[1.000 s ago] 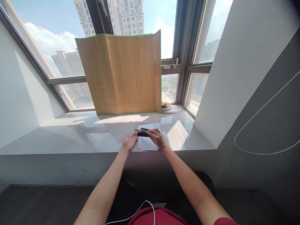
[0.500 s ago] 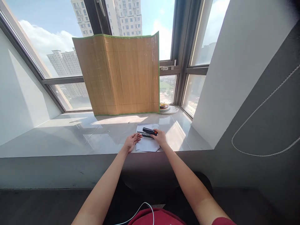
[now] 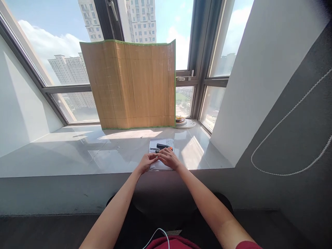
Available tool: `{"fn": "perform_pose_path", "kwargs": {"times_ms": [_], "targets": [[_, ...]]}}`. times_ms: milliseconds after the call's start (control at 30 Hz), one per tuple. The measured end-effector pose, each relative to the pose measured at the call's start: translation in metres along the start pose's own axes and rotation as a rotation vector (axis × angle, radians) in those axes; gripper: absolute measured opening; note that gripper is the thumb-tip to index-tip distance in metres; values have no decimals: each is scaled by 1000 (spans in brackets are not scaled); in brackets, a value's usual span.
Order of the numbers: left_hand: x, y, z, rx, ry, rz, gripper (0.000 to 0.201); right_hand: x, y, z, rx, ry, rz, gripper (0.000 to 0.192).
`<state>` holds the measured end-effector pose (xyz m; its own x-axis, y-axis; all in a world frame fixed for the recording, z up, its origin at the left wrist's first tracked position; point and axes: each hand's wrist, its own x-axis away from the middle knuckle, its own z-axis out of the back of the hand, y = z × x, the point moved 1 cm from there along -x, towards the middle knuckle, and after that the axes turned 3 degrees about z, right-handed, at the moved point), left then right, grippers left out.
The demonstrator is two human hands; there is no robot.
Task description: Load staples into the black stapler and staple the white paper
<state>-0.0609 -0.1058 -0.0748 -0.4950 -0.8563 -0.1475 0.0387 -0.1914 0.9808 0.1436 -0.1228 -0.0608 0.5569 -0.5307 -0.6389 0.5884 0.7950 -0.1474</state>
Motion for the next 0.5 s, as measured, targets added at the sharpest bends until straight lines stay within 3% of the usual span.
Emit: {"fn": "perform_pose_path", "kwargs": {"times_ms": [133,233,300,400,433,500], "targets": [[-1,0,-1,-19,-16,1,47,3,-2,-2,38,-13,47,33],[-3,-2,0,-10,54,25,55,7,1,-4,44,76,-36,29],[-5,-5,1,-31,140,32,56,9,11,-2,65,275,-248,25],[-7,-8,2,-89,171,37,52,14,42,8,58,627,-747,19],[-7,-8,2,-98,159,42,51,16,56,12,10,668,-909,17],[-6,-9,2,-104,145,54,48,18,84,20,-125,622,-1139,11]]}}
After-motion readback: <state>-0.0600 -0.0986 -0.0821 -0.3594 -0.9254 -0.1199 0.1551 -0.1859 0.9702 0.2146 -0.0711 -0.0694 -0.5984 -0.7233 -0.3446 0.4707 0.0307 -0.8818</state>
